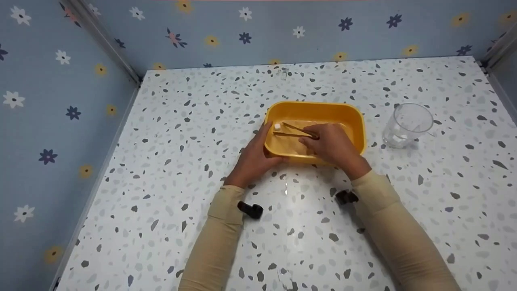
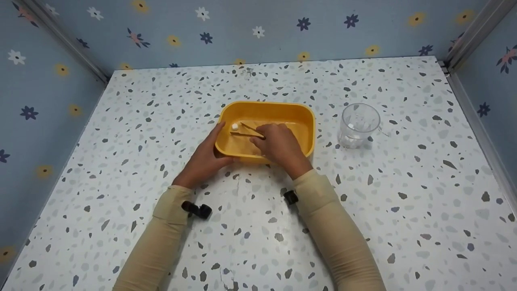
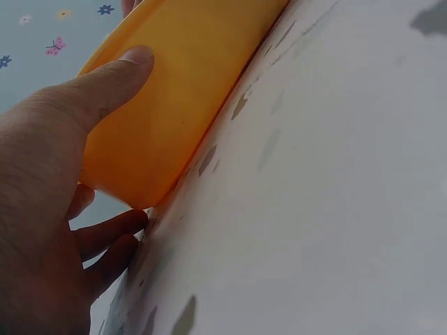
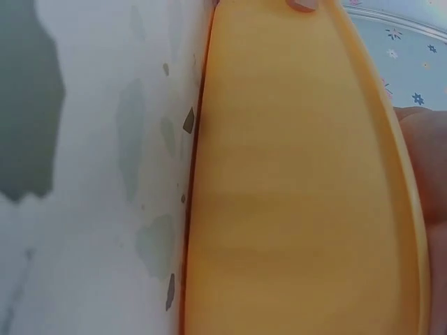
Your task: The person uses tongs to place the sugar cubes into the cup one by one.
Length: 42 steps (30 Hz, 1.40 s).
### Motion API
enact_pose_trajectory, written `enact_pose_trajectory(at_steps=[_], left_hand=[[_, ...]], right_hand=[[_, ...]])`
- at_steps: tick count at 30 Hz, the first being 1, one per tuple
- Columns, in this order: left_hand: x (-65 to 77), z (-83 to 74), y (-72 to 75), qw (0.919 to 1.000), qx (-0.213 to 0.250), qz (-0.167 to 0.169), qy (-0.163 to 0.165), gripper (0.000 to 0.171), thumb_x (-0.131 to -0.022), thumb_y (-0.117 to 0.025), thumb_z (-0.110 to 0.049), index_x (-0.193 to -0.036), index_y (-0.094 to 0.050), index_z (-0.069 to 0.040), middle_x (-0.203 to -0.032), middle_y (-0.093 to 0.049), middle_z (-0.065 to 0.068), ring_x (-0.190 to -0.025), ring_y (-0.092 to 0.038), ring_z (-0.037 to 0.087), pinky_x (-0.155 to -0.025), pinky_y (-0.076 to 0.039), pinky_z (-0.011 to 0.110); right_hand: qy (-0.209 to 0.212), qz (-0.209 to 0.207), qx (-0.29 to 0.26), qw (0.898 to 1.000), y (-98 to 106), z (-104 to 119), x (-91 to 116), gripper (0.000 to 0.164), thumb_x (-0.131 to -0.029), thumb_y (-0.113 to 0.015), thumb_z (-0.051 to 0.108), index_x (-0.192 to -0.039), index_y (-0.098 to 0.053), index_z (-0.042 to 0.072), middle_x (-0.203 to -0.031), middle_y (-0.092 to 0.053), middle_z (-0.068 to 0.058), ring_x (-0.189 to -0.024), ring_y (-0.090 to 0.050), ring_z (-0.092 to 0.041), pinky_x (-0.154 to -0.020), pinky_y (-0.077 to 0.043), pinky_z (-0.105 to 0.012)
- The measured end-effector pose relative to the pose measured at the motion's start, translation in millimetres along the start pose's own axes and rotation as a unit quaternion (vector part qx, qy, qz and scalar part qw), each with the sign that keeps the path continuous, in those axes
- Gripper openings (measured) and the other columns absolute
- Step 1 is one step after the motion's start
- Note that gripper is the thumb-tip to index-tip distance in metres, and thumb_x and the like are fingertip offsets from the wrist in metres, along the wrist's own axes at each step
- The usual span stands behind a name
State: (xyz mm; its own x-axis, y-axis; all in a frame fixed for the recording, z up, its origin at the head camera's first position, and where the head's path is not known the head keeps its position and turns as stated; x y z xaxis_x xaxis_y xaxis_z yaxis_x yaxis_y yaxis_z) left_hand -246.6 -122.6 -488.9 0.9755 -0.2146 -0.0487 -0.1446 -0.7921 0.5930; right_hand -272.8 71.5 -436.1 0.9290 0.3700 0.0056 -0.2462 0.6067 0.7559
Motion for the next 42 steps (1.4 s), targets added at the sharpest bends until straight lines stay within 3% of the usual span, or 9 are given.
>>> enact_pose_trajectory(at_steps=[7,18,27,32,42], left_hand=[[-0.3,0.0,-0.3,1.0000,-0.003,0.001,0.004,0.107,-0.080,-0.083,-0.045,-0.162,-0.015,-0.034,-0.165,-0.019,-0.008,-0.146,-0.028,0.015,-0.117,-0.026,0.036],[-0.2,-0.4,0.6,1.0000,0.003,-0.002,0.008,0.109,-0.076,-0.082,-0.056,-0.161,-0.014,-0.040,-0.165,-0.016,-0.012,-0.146,-0.027,0.015,-0.117,-0.025,0.037],[0.0,0.6,-1.0,0.9996,0.009,0.003,0.027,0.108,-0.079,-0.084,-0.040,-0.160,-0.014,-0.042,-0.164,-0.020,-0.012,-0.145,-0.029,0.015,-0.116,-0.027,0.038],[-0.5,0.5,-1.3,0.9997,0.009,0.003,0.022,0.108,-0.079,-0.084,-0.039,-0.160,-0.014,-0.041,-0.164,-0.020,-0.011,-0.145,-0.030,0.016,-0.115,-0.028,0.037],[-0.3,-0.3,-0.8,0.9999,0.014,0.002,0.004,0.109,-0.078,-0.085,-0.042,-0.161,-0.014,-0.038,-0.165,-0.018,-0.012,-0.145,-0.029,0.013,-0.117,-0.026,0.033]], right_hand=[[-0.012,0.002,0.037,0.999,-2.0,-3.0,-0.1,0.027,-0.096,-0.069,0.026,-0.117,-0.076,0.011,-0.085,-0.069,-0.002,-0.066,-0.055,-0.019,-0.061,-0.043,-0.033],[-0.021,-0.010,0.065,0.998,-0.8,-2.9,1.7,0.032,-0.098,-0.067,0.029,-0.127,-0.072,0.016,-0.108,-0.073,-0.003,-0.080,-0.058,-0.022,-0.069,-0.045,-0.034],[0.007,-0.042,0.108,0.993,1.6,1.4,3.9,0.026,-0.098,-0.066,0.028,-0.121,-0.075,0.019,-0.096,-0.073,-0.001,-0.076,-0.057,-0.024,-0.070,-0.045,-0.037],[0.013,-0.053,0.141,0.988,2.0,3.2,4.2,0.025,-0.098,-0.066,0.032,-0.117,-0.077,0.020,-0.089,-0.072,0.000,-0.072,-0.057,-0.024,-0.066,-0.045,-0.036],[0.019,-0.059,0.147,0.987,3.1,6.0,3.9,0.024,-0.097,-0.067,0.033,-0.094,-0.077,0.011,-0.076,-0.067,-0.001,-0.067,-0.055,-0.025,-0.064,-0.045,-0.037]])
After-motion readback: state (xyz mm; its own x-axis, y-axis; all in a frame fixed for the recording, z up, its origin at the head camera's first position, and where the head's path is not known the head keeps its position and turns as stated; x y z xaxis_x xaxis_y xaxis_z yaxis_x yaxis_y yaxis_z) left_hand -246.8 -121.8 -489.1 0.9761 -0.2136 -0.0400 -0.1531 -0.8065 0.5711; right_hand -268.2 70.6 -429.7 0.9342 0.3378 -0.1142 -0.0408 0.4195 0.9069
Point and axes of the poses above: each hand's wrist, its own x-axis away from the middle knuckle, its own y-axis out of the back of the hand, z = x × y, the point moved 7 cm from there along -x, towards the middle knuckle
